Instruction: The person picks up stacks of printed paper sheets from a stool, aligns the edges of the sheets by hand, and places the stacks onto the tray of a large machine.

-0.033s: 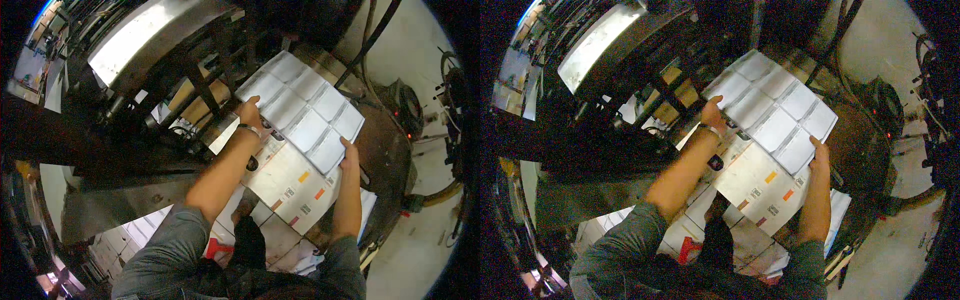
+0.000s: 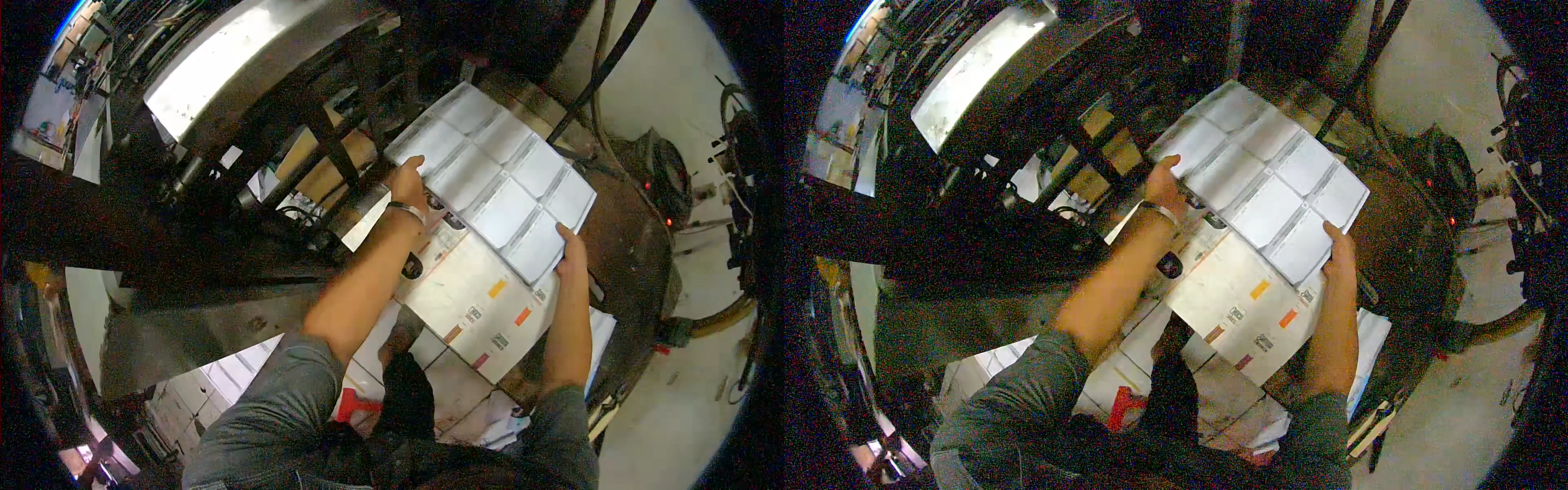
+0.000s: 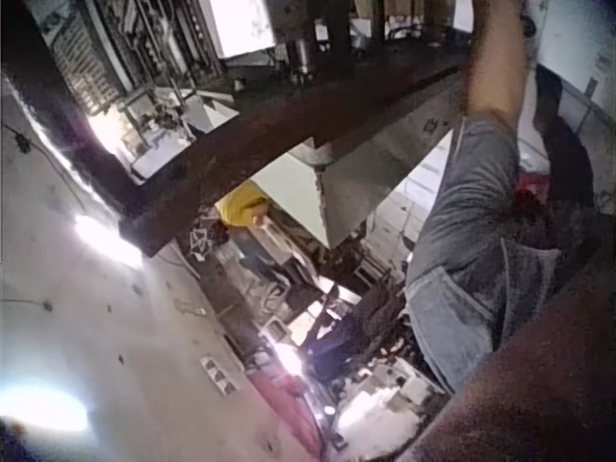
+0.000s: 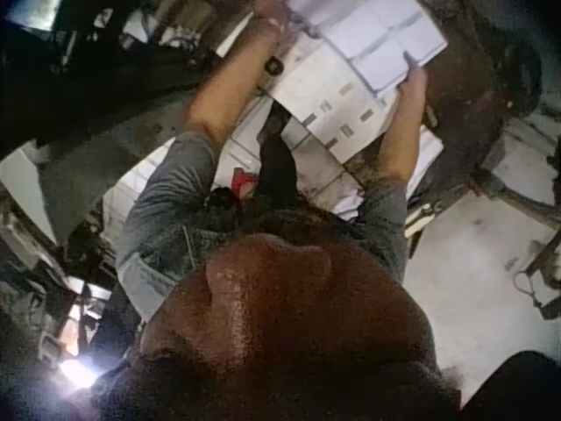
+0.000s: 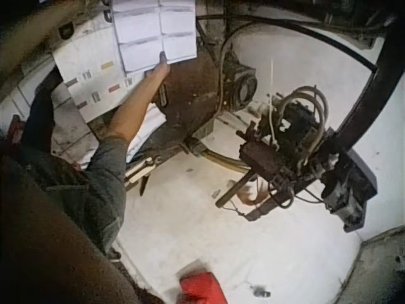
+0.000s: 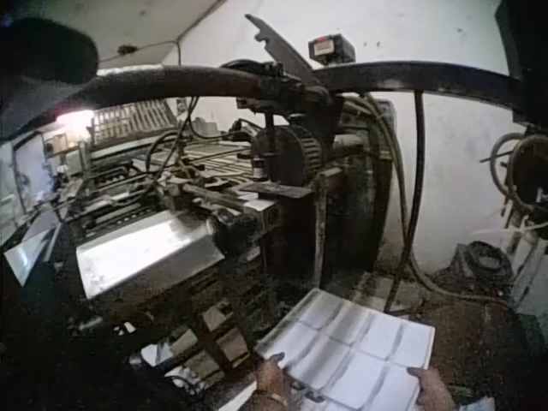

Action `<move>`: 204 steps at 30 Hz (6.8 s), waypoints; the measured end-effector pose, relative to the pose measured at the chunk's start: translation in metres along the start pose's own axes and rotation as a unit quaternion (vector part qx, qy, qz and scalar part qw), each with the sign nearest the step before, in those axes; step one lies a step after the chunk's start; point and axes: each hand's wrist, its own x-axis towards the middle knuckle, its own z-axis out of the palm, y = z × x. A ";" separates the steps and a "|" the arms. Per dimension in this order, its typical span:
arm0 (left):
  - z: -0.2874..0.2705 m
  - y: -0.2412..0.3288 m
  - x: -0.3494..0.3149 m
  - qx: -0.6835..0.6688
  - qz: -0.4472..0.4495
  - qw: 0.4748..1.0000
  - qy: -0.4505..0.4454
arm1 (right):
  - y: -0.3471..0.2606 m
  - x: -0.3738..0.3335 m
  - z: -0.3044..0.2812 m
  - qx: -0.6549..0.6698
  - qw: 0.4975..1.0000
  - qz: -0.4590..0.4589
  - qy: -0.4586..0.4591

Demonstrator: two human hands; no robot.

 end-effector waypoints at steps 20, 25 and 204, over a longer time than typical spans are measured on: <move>-0.001 0.008 0.010 0.101 -0.003 0.991 -0.090 | 0.001 0.016 -0.020 -0.061 0.997 -0.043 0.026; -0.021 0.017 0.025 0.090 0.053 0.991 -0.079 | -0.005 -0.001 0.003 -0.059 0.997 -0.042 0.003; -0.008 0.047 0.002 0.080 0.003 0.993 -0.091 | -0.002 -0.024 0.016 0.031 0.998 -0.056 0.023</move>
